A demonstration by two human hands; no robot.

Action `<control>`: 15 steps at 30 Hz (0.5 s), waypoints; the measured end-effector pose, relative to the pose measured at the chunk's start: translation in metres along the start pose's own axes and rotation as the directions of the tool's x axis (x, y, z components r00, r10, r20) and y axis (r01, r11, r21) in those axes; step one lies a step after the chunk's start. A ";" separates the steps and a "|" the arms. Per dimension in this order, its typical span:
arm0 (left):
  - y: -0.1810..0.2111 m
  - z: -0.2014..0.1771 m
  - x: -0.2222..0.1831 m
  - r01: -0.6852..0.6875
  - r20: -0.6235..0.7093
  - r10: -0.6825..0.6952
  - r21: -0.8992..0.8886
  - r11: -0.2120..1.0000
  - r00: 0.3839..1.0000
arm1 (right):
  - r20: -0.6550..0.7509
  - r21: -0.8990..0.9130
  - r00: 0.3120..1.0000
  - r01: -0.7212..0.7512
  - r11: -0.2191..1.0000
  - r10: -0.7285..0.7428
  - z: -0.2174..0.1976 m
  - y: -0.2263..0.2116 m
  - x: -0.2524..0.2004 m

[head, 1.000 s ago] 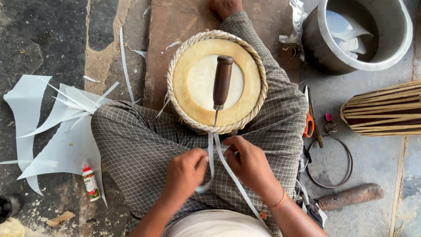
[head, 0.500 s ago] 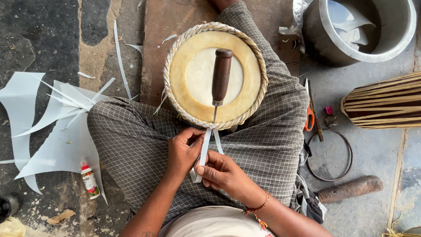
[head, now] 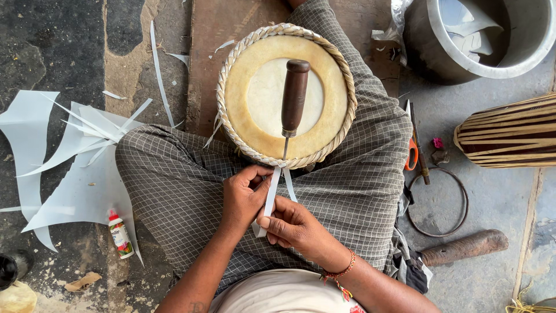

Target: The person repairs a drum by hand and using a small blade tool, cutting and fitting white straps around the drum head while sitting on the floor.

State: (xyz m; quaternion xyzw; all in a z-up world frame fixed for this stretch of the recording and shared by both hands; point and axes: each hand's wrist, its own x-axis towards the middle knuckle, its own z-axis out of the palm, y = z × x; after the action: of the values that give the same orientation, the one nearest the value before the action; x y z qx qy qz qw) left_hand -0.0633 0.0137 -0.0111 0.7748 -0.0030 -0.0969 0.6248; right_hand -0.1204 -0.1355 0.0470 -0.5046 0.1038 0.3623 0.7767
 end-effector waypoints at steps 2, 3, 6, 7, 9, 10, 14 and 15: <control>0.000 0.001 0.000 0.026 -0.002 -0.026 -0.018 0.999 1.000 | 0.001 0.005 1.000 0.006 1.000 -0.006 0.001 0.000 0.000; -0.001 0.001 0.000 0.037 -0.006 -0.037 -0.027 0.999 0.999 | 0.000 0.005 1.000 0.011 1.000 -0.011 0.001 0.000 0.000; -0.003 0.002 -0.001 0.064 -0.014 -0.065 -0.043 0.997 0.998 | -0.002 -0.007 1.000 0.009 1.000 -0.009 0.002 -0.001 0.000; -0.004 0.002 -0.001 0.072 -0.017 -0.073 -0.047 0.996 0.997 | -0.003 -0.013 1.000 0.007 1.000 -0.007 0.002 -0.001 -0.001; -0.006 0.002 -0.001 0.054 -0.017 -0.055 -0.059 0.997 0.998 | -0.005 -0.019 1.000 0.007 1.000 -0.008 0.002 -0.001 -0.002; -0.007 0.002 -0.001 0.044 -0.017 -0.046 -0.064 0.997 0.999 | -0.006 -0.021 1.000 0.008 1.000 -0.008 0.001 -0.001 -0.002; -0.009 0.002 0.001 0.040 0.008 -0.039 -0.045 0.998 0.999 | -0.010 -0.014 1.000 0.005 1.000 -0.005 0.001 0.001 -0.001; -0.008 0.001 0.001 0.039 0.012 -0.039 -0.056 0.998 0.999 | -0.008 -0.010 1.000 0.006 1.000 -0.006 0.001 0.001 -0.001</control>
State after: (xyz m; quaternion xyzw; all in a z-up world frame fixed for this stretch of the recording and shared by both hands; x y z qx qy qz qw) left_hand -0.0632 0.0140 -0.0197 0.7562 0.0114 -0.1136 0.6443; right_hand -0.1219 -0.1346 0.0469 -0.5101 0.1034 0.3585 0.7750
